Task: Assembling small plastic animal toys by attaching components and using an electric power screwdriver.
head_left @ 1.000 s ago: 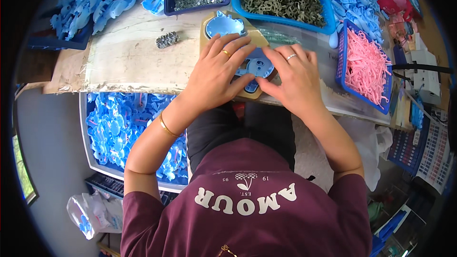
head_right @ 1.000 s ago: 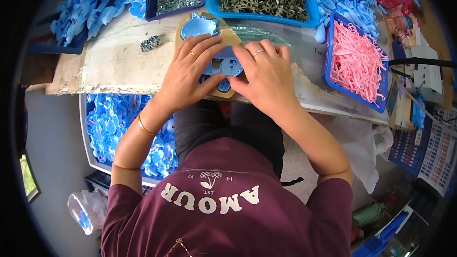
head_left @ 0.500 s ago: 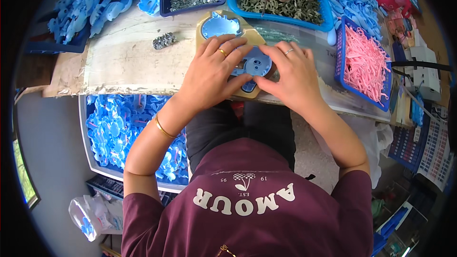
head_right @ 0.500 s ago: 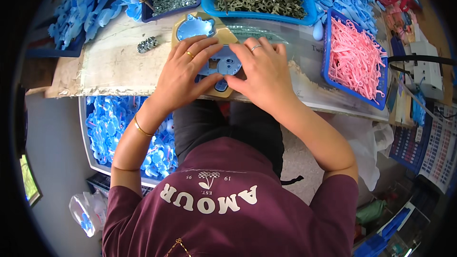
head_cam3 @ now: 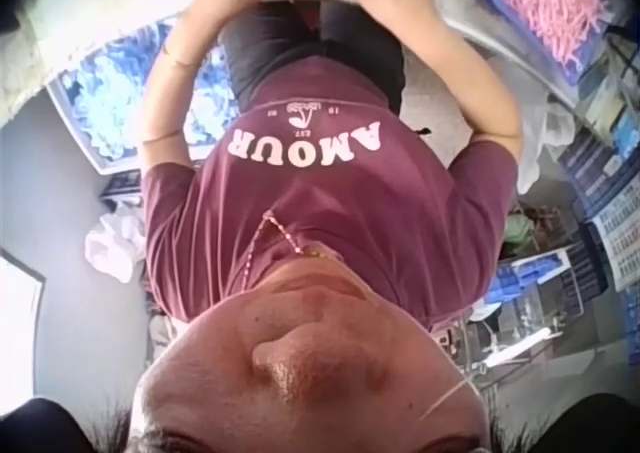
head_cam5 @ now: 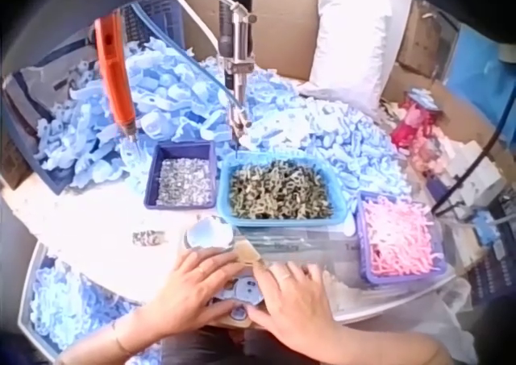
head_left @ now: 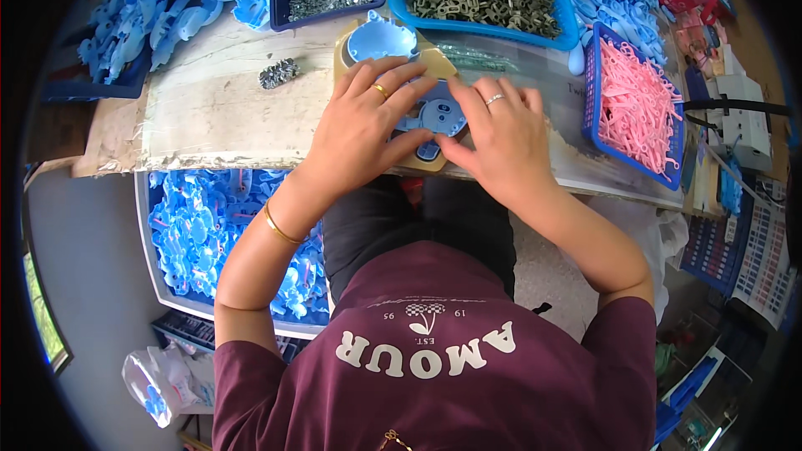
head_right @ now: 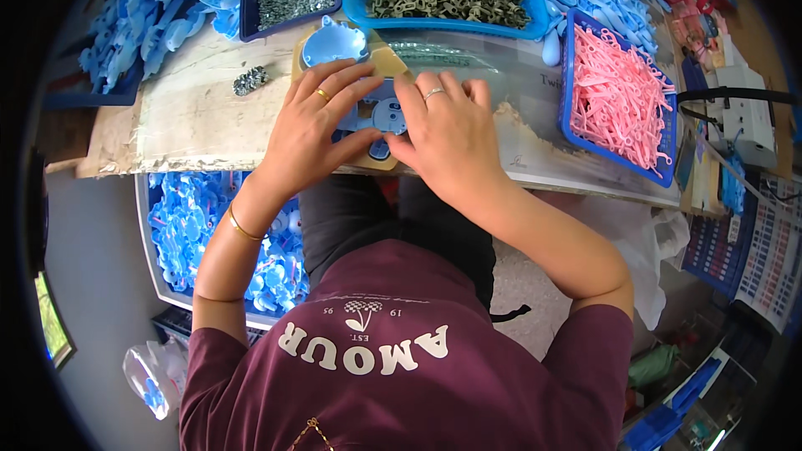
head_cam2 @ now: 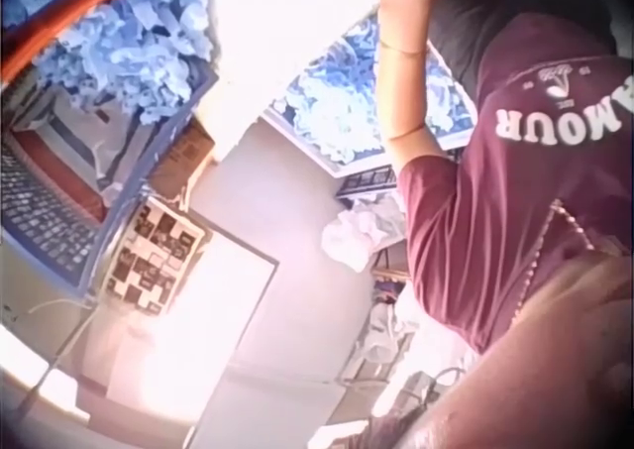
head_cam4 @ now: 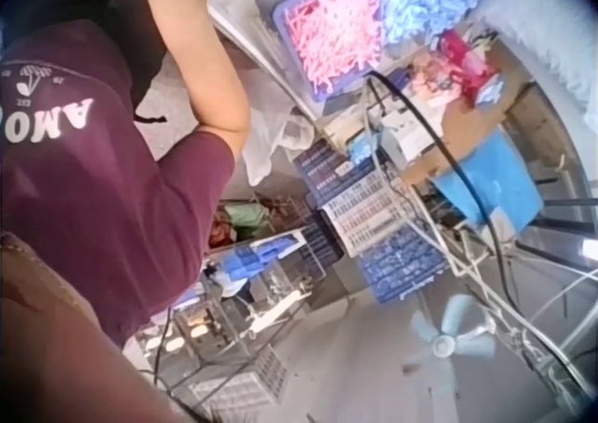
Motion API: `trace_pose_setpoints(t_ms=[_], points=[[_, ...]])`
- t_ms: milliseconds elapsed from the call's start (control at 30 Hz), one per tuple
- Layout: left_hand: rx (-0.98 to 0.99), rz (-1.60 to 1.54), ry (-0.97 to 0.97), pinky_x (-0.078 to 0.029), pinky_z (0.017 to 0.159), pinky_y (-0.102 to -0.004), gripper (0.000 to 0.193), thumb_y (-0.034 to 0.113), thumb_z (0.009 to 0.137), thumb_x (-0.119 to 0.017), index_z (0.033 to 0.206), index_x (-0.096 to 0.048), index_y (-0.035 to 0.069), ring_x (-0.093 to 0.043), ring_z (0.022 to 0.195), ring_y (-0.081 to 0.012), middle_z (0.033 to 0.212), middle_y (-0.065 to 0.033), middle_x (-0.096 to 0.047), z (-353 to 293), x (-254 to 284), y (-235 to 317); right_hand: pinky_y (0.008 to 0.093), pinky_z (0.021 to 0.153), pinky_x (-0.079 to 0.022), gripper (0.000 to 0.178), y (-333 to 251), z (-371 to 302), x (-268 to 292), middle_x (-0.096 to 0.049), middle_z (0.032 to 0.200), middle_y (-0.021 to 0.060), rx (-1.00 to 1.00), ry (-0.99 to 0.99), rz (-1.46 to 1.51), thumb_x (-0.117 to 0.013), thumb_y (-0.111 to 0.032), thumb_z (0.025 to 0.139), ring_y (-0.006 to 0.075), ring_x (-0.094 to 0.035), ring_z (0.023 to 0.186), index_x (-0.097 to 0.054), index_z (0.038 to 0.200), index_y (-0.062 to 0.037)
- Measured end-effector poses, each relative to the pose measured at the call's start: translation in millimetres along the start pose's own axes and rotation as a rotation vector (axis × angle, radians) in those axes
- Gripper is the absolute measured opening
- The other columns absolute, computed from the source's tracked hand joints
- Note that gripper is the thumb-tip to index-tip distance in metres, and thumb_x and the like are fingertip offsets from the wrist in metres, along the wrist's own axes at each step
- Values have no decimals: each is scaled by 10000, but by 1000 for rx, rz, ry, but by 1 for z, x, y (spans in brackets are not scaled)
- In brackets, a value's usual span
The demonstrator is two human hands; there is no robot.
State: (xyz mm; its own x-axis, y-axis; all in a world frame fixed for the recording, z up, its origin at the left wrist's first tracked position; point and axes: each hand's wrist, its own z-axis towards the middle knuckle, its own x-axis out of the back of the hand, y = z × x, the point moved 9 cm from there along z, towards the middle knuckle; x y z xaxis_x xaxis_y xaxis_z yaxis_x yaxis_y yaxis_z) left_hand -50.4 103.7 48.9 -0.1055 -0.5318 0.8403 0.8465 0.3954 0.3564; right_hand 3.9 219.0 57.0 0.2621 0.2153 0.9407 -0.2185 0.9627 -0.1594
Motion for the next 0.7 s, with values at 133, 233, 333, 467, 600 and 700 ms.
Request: trace_pose_setpoints(t_ms=[133,233,333,467,600,700], points=[[-23,-7,-6,-420,1071,-446,556,298,818,-766,1318,-633,94,-547,1265,-298,1347,-78,-628,2,2,-1,408,851,-410,605,12,3,-8,-586,1069,66,6,-32,131,-811,-323,780,255,-586,1036,-627,1299,-70],[-9,-15,-16,-423,1068,-445,557,301,818,-767,1319,-637,95,-551,1265,-296,1347,-77,-634,2,1,-3,406,854,-412,610,11,3,-7,-586,1072,63,24,-36,150,-809,-330,788,254,-582,1049,-629,1310,-70],[2,-15,-19,-423,1067,-444,562,312,819,-770,1321,-639,98,-552,1265,-294,1349,-73,-635,1,0,-2,403,863,-410,601,6,2,-4,-590,1078,54,-6,-83,80,-804,-329,802,244,-580,1060,-630,1320,-77],[9,-18,-2,-422,1068,-444,573,328,815,-774,1325,-639,105,-552,1264,-290,1353,-66,-634,-2,-3,-5,396,870,-407,602,4,4,1,-596,1082,44,20,-69,34,-802,-329,808,233,-582,1056,-627,1323,-73],[35,-25,-25,-416,1096,-454,613,319,802,-790,1354,-627,106,-532,1300,-306,1426,-55,-604,-4,-6,-7,391,871,-404,605,0,5,3,-602,1087,37,44,-69,-11,-805,-335,807,220,-585,1053,-627,1322,-73],[44,-33,-22,-416,1097,-455,611,309,798,-794,1354,-630,113,-530,1305,-306,1427,-52,-603,-4,-6,-7,388,861,-406,618,6,4,0,-603,1084,41,32,-77,38,-813,-342,798,216,-595,1038,-628,1322,-73]])
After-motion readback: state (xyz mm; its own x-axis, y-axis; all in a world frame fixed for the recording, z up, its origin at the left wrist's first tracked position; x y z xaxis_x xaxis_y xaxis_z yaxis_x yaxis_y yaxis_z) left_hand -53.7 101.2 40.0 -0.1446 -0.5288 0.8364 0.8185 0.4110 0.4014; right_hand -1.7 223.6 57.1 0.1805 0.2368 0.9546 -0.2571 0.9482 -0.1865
